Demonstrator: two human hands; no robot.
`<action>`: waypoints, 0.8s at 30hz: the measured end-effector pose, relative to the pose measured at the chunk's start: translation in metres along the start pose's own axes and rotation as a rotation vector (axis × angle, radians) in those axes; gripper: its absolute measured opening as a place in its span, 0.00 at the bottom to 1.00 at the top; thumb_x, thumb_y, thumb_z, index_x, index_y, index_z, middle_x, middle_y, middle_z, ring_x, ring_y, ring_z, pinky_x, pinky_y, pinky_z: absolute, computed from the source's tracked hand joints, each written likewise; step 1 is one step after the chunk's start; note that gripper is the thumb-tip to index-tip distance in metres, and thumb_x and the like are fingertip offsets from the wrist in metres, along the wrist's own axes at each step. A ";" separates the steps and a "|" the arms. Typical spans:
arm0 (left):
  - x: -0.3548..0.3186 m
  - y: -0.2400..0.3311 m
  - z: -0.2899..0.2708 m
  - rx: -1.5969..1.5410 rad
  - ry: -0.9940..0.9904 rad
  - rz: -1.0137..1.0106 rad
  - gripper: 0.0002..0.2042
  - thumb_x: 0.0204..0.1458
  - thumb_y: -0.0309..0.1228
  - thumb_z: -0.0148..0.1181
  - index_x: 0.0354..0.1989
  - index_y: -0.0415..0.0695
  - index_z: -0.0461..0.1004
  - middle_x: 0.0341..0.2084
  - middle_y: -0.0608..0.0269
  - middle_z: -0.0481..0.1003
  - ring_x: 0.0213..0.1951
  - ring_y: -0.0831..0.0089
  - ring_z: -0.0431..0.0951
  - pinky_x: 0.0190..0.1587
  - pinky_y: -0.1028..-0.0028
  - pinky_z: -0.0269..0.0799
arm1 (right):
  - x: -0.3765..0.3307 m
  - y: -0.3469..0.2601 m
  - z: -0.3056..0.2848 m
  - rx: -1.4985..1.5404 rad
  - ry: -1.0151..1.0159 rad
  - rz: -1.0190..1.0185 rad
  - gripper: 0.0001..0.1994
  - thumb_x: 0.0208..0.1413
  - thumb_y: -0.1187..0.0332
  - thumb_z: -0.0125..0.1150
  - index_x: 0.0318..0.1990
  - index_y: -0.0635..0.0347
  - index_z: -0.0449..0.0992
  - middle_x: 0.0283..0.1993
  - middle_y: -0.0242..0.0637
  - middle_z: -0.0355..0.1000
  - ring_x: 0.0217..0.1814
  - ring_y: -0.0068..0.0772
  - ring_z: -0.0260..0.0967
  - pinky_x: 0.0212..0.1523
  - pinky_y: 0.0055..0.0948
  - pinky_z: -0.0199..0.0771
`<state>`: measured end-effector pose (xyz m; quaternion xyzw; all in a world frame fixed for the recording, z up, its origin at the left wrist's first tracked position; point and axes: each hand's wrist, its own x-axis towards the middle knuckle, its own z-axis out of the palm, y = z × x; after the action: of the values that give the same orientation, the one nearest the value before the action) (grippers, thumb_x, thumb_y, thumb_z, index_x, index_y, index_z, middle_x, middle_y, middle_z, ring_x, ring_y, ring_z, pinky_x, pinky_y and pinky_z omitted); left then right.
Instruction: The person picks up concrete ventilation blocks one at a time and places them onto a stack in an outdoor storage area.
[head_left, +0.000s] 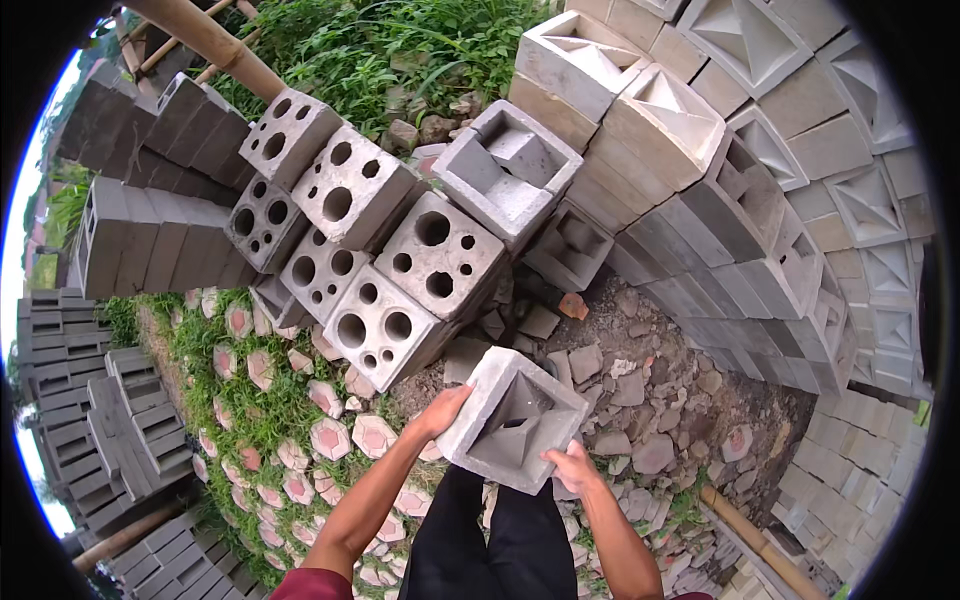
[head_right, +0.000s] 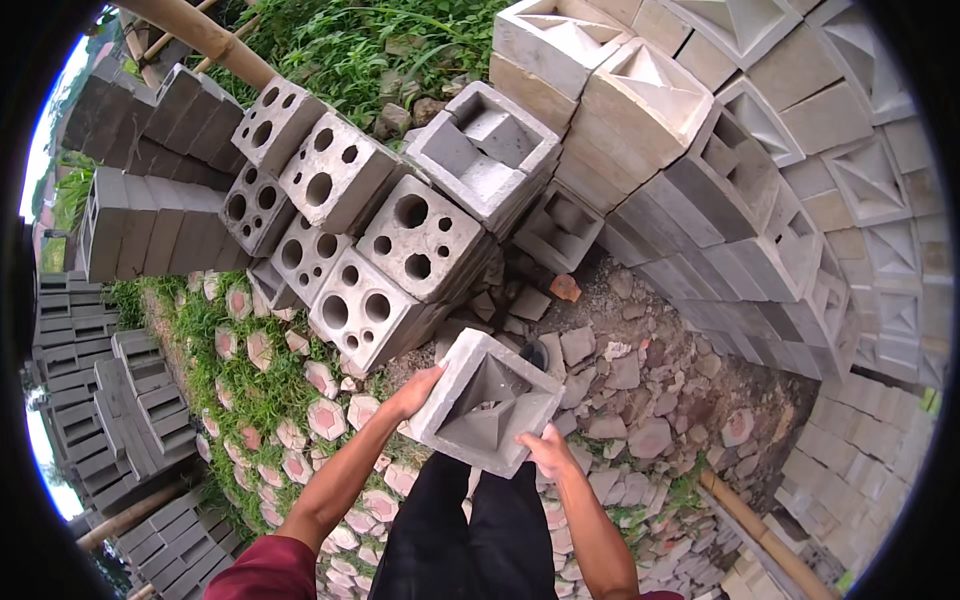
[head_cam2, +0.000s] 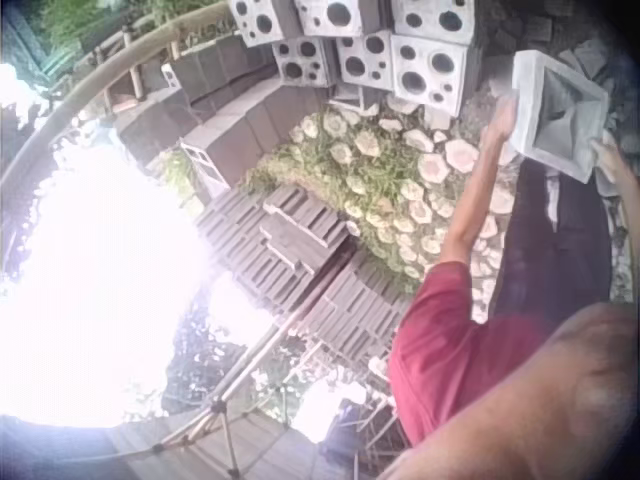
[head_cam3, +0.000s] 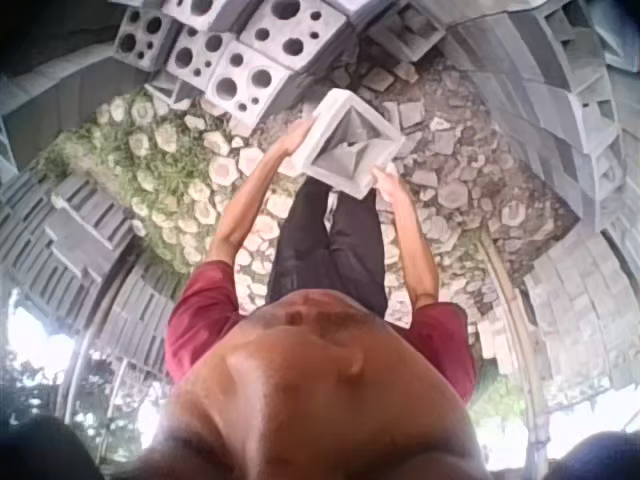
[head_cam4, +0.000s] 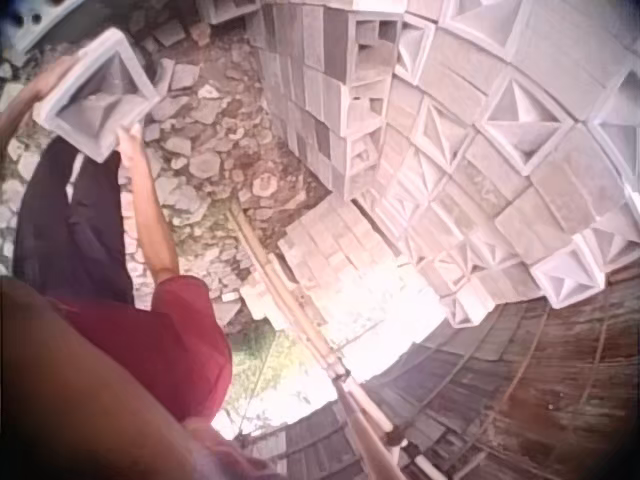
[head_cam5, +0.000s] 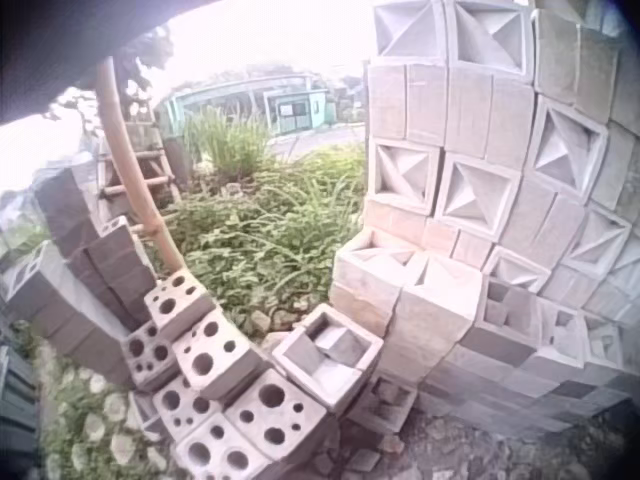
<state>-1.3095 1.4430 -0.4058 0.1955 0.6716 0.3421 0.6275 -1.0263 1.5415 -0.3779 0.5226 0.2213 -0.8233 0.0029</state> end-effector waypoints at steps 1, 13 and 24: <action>0.022 0.015 0.003 -0.042 -0.021 0.014 0.29 0.62 0.50 0.36 0.53 0.33 0.69 0.47 0.54 0.74 0.48 0.71 0.70 0.55 0.70 0.61 | 0.016 -0.007 -0.018 -0.043 0.016 -0.003 0.16 0.50 0.76 0.56 0.49 0.62 0.66 0.43 0.38 0.71 0.44 0.33 0.71 0.38 0.44 0.76; 0.188 0.078 0.015 -0.441 0.016 -0.469 0.36 0.59 0.58 0.33 0.65 0.39 0.52 0.62 0.47 0.58 0.65 0.58 0.53 0.61 0.47 0.49 | 0.121 -0.163 -0.058 -0.132 0.381 -0.150 0.14 0.48 0.73 0.59 0.42 0.65 0.69 0.38 0.40 0.72 0.38 0.36 0.73 0.32 0.44 0.78; 0.277 0.097 0.054 -1.380 -0.221 -0.449 0.26 0.62 0.43 0.32 0.63 0.38 0.53 0.64 0.40 0.50 0.65 0.38 0.46 0.59 0.30 0.39 | 0.208 -0.178 -0.119 -0.190 0.436 -0.195 0.12 0.46 0.70 0.59 0.40 0.64 0.72 0.34 0.35 0.73 0.32 0.29 0.71 0.26 0.31 0.73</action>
<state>-1.3109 1.7131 -0.5330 -0.3529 0.2600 0.5285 0.7270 -1.0606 1.7932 -0.5346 0.6612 0.3424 -0.6633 -0.0750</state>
